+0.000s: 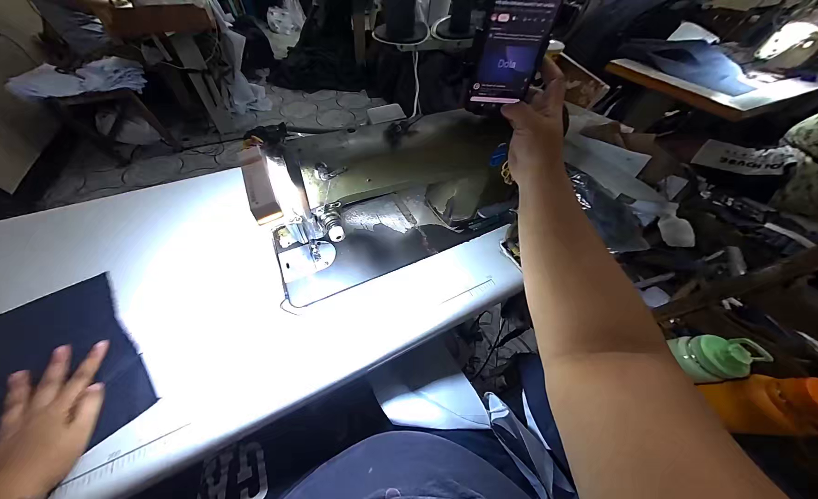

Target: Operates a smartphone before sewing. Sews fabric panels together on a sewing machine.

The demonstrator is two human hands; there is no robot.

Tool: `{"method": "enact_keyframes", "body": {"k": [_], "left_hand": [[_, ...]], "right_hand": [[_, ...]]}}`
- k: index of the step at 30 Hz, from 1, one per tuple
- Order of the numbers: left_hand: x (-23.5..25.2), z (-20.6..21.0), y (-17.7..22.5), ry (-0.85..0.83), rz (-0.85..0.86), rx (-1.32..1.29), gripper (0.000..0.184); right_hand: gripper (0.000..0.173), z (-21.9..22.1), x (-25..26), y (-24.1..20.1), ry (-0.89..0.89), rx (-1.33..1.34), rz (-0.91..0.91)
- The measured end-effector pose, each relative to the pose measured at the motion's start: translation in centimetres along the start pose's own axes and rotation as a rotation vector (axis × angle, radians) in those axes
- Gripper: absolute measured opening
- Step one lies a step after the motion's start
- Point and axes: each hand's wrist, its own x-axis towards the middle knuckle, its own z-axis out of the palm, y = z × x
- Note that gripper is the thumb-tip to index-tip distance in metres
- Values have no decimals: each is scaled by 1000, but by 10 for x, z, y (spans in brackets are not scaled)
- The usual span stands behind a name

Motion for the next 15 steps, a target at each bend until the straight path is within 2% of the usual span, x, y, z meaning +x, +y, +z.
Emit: {"method": "enact_keyframes", "body": {"k": [4,8,12,15], "left_hand": [[13,18,91,25,132,12,55],[11,26,173,-114,202,61,59],[5,55,182,41,414,-105,61],[4,59,171,89,449,-258,58]], "right_hand": [[74,0,2,-4,27,11,29],[79,-1,2,-12,10,-5,87],[78,-5,4,-23,-7,-69,103],[76,-9,6,-24,-13,-82,131]]}}
